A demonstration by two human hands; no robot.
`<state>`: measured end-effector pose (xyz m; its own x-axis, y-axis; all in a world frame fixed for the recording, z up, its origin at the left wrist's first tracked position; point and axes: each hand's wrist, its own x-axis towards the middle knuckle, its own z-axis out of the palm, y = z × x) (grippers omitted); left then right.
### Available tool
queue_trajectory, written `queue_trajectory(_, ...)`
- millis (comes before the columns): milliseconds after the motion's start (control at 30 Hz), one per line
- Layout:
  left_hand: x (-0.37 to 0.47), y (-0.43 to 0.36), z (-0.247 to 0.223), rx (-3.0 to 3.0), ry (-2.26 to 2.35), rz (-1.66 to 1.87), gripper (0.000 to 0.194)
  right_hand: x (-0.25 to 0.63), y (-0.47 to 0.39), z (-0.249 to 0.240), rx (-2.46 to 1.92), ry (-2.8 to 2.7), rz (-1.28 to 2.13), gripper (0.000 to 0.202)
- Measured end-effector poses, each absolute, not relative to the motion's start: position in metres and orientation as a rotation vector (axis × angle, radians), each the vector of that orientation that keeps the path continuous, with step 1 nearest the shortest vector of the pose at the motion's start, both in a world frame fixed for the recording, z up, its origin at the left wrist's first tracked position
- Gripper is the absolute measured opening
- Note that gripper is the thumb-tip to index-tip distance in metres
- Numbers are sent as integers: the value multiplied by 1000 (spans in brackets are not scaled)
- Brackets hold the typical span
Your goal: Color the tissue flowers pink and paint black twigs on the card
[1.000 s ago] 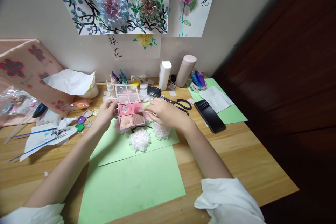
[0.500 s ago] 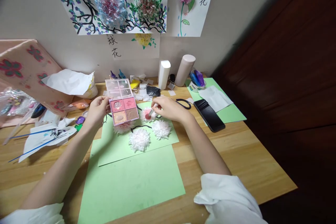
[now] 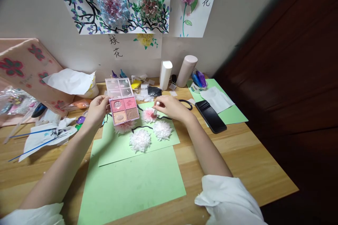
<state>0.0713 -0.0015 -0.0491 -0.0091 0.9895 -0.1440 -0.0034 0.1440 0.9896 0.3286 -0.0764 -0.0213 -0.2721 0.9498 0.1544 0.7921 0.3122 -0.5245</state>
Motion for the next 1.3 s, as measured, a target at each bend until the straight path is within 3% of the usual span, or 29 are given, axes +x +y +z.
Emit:
queue_trajectory(333,79,-13,-50,1107,1239,1013,21,311,-89,-8,-1212,-1866,102,11)
queue_trajectory(700,82,-19,-47,1078,1210,943,12,290,-92,-17,-973,-2312,-118,16)
queue_trajectory(1300,84,-20,-51,1078,1229,936,15,307,-96,-7,-1066,-2293,5,16)
